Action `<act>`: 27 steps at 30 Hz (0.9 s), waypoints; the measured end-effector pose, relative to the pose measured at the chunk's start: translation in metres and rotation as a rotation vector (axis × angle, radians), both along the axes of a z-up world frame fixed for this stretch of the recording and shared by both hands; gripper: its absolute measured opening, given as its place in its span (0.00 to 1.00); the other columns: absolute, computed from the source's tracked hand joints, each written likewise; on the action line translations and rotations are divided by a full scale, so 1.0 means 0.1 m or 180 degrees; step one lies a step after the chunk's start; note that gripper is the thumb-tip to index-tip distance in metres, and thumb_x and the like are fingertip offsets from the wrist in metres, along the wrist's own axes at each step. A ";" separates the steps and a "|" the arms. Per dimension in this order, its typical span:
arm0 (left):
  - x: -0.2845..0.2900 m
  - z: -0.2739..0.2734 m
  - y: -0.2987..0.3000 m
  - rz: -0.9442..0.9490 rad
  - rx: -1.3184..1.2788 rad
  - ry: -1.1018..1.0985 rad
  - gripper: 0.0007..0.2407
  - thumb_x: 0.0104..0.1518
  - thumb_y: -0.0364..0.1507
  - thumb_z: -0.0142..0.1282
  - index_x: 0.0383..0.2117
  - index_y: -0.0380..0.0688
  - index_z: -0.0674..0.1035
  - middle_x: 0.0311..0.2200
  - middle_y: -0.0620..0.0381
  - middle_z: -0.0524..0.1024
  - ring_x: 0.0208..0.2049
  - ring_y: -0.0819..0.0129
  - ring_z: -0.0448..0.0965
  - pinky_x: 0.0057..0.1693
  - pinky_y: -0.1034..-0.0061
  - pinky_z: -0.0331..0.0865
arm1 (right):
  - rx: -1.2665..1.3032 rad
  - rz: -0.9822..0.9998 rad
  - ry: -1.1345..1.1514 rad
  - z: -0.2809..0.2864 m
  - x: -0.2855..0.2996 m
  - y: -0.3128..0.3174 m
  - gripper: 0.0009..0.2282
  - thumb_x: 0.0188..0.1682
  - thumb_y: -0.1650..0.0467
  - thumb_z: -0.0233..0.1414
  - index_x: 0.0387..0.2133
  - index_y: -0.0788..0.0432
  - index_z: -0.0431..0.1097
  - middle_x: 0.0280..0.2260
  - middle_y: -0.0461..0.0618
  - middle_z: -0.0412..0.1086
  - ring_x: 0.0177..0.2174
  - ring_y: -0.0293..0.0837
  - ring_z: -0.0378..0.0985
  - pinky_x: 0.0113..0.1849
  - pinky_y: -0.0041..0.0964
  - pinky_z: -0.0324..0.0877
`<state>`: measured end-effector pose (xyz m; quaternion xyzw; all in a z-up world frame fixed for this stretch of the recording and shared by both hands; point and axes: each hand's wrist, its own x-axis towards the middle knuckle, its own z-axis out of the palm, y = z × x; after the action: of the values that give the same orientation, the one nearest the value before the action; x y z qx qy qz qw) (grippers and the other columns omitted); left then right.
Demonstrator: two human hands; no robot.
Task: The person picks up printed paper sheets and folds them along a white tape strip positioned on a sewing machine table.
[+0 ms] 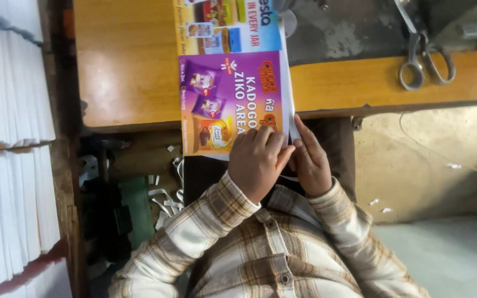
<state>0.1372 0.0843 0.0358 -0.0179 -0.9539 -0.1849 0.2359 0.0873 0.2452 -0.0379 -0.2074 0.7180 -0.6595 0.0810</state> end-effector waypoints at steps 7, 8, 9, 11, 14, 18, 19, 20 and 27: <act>-0.19 -0.06 -0.35 -0.0569 -0.0008 -0.0032 0.15 0.62 0.45 0.62 0.41 0.47 0.80 0.44 0.50 0.76 0.42 0.49 0.82 0.47 0.55 0.73 | -0.0269 -0.0034 -0.0253 -0.03 0.02 0.00 0.21 0.65 0.68 0.42 0.70 0.62 0.61 0.17 0.51 0.68 0.16 0.42 0.75 0.22 0.35 0.71; -0.27 -0.04 -0.45 -0.0646 -0.0113 0.0015 0.15 0.65 0.44 0.61 0.43 0.46 0.81 0.48 0.48 0.77 0.46 0.48 0.82 0.50 0.56 0.72 | -0.0207 -0.0050 -0.0278 -0.04 0.01 0.01 0.21 0.66 0.68 0.41 0.71 0.60 0.60 0.19 0.52 0.68 0.17 0.45 0.75 0.21 0.36 0.70; -0.40 -0.08 -0.56 -0.0642 -0.0110 0.0014 0.15 0.65 0.44 0.61 0.43 0.46 0.81 0.48 0.48 0.77 0.46 0.48 0.82 0.50 0.56 0.72 | -0.0204 -0.0047 -0.0280 0.01 0.03 0.00 0.21 0.66 0.68 0.41 0.71 0.60 0.60 0.19 0.52 0.68 0.17 0.45 0.75 0.21 0.36 0.70; -0.69 -0.15 -0.79 -0.0881 -0.0170 0.0202 0.14 0.67 0.42 0.60 0.47 0.46 0.80 0.54 0.46 0.75 0.54 0.47 0.79 0.56 0.53 0.71 | -0.0224 -0.0039 -0.0183 0.11 0.04 -0.03 0.21 0.66 0.67 0.40 0.72 0.57 0.60 0.18 0.51 0.68 0.15 0.41 0.72 0.19 0.34 0.66; -0.96 0.01 -0.94 -0.0690 -0.0194 -0.0069 0.18 0.62 0.38 0.71 0.51 0.41 0.80 0.60 0.44 0.75 0.63 0.47 0.73 0.70 0.50 0.67 | -0.0248 0.0188 -0.0637 0.06 0.06 0.05 0.23 0.67 0.63 0.41 0.74 0.55 0.54 0.19 0.41 0.58 0.18 0.35 0.62 0.23 0.27 0.64; -0.94 -0.25 -1.06 -0.0705 -0.0386 -0.0289 0.20 0.65 0.44 0.65 0.55 0.45 0.78 0.64 0.45 0.73 0.67 0.44 0.69 0.72 0.46 0.61 | -0.0364 0.0181 -0.0604 0.03 0.06 0.04 0.23 0.67 0.65 0.41 0.74 0.56 0.54 0.24 0.43 0.60 0.19 0.36 0.63 0.23 0.27 0.65; -0.87 -0.25 -1.09 -0.0722 -0.0307 -0.0427 0.21 0.64 0.42 0.65 0.58 0.45 0.77 0.66 0.45 0.72 0.68 0.45 0.67 0.74 0.47 0.57 | -0.0313 0.0216 -0.0522 0.04 0.05 0.05 0.23 0.67 0.65 0.40 0.75 0.56 0.52 0.22 0.42 0.58 0.18 0.36 0.63 0.23 0.28 0.64; -0.78 -0.24 -1.11 -0.0750 -0.0223 -0.0583 0.23 0.64 0.41 0.65 0.61 0.44 0.76 0.67 0.44 0.70 0.69 0.46 0.66 0.76 0.47 0.53 | -0.0260 0.0242 -0.0458 0.04 0.07 0.06 0.23 0.68 0.65 0.40 0.75 0.56 0.51 0.20 0.41 0.56 0.18 0.35 0.63 0.23 0.28 0.64; -0.30 -0.11 -1.98 -0.0207 -0.0160 -0.0516 0.19 0.65 0.34 0.68 0.57 0.36 0.77 0.69 0.36 0.66 0.69 0.40 0.64 0.74 0.44 0.57 | -0.0024 0.0284 -0.0116 0.07 0.07 0.00 0.21 0.69 0.70 0.39 0.75 0.51 0.51 0.19 0.41 0.60 0.18 0.34 0.64 0.25 0.28 0.66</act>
<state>0.1076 -0.1139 0.0249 -0.0397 -0.9731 -0.1692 0.1512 0.0946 0.2456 -0.0311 -0.2274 0.7039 -0.6616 0.1225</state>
